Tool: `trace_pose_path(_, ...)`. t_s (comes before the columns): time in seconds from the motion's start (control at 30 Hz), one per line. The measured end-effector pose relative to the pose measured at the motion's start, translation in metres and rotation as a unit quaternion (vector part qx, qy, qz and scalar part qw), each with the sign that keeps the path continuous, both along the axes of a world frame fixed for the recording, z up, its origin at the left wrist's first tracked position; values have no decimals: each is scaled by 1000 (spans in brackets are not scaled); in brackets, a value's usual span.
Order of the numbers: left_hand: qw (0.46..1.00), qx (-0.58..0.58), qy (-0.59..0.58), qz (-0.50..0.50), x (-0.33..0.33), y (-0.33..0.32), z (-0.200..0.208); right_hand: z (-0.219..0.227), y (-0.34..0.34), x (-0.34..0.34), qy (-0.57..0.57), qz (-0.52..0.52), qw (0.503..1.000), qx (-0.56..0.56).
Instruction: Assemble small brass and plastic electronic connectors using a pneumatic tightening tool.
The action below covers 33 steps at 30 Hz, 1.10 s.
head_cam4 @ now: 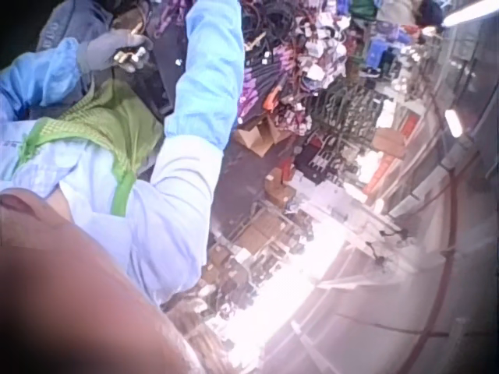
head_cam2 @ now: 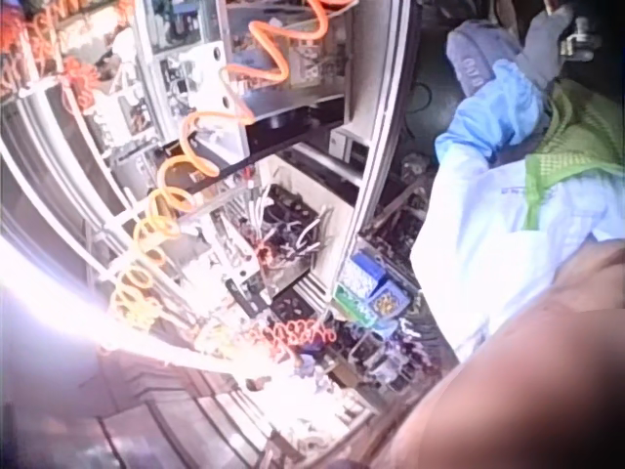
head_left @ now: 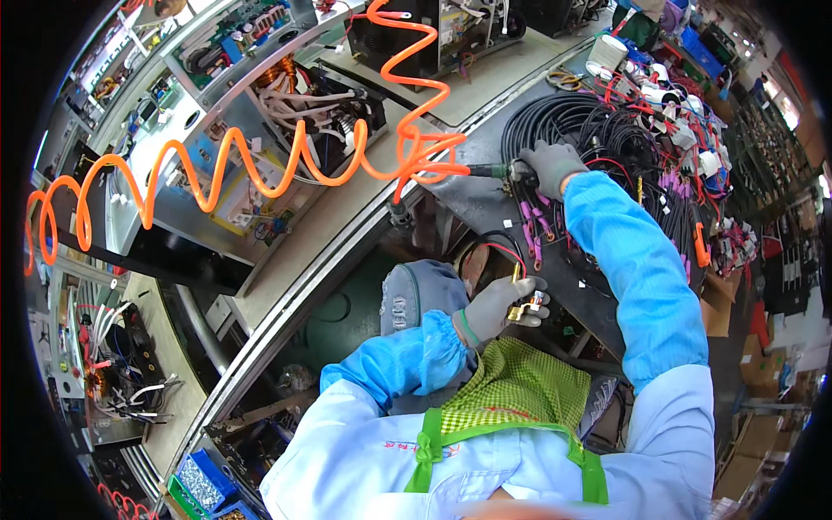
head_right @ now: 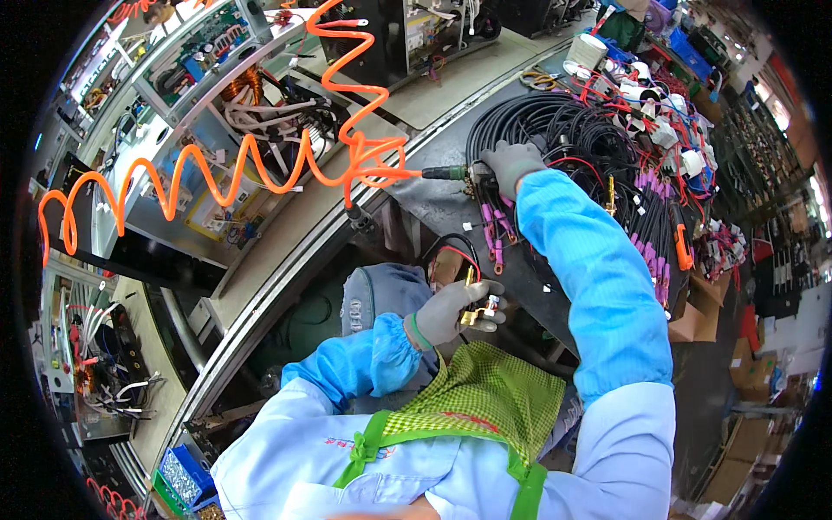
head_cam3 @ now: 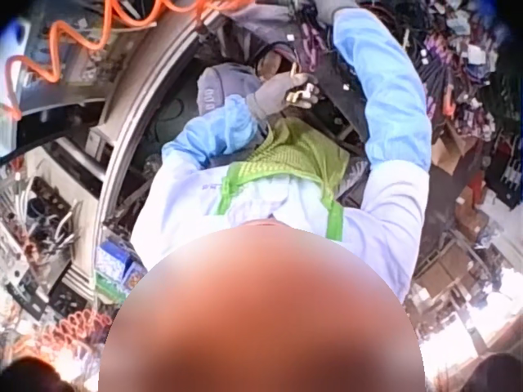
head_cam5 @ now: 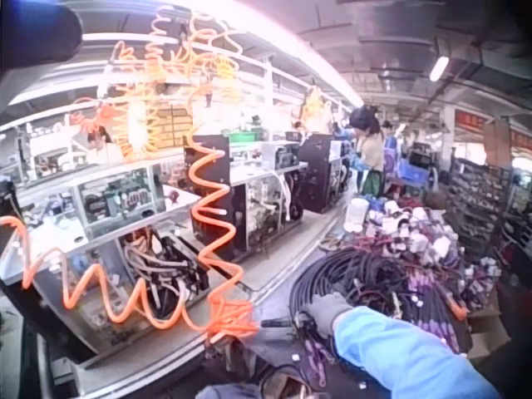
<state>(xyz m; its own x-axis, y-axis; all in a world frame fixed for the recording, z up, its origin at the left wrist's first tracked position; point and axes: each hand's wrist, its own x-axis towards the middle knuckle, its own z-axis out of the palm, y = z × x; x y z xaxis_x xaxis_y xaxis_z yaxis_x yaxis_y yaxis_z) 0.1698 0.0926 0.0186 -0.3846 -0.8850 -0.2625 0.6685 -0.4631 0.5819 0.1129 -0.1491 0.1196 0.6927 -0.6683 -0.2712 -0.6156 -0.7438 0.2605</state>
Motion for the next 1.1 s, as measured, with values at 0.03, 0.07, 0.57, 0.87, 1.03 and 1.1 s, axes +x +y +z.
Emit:
trace_pose_path(0.03, 1000, -2, 0, 5, -1, 0, -2, 5, 6, 2, 0, 5, 1000, -2)
trace_pose_path(0.07, 1000, -4, 13, 14, -1, -1, -7, 10, 12, 4, -63, 6, 998, -21)
trace_pose_path(0.57, 994, 53, 32, 89, -4, -7, -31, 125, -8, -33, -235, -81, 954, -169)
trace_pose_path(0.87, 991, 32, 56, 116, 1, -4, -20, 153, 40, -60, -135, 23, 974, -180)
trace_pose_path(1.03, 984, 17, 95, 147, 17, -3, 2, 192, 56, -119, -171, 26, 956, -236)
trace_pose_path(1.1, 982, -17, 95, 165, 25, -1, 6, 205, 70, -140, -179, 34, 951, -250)
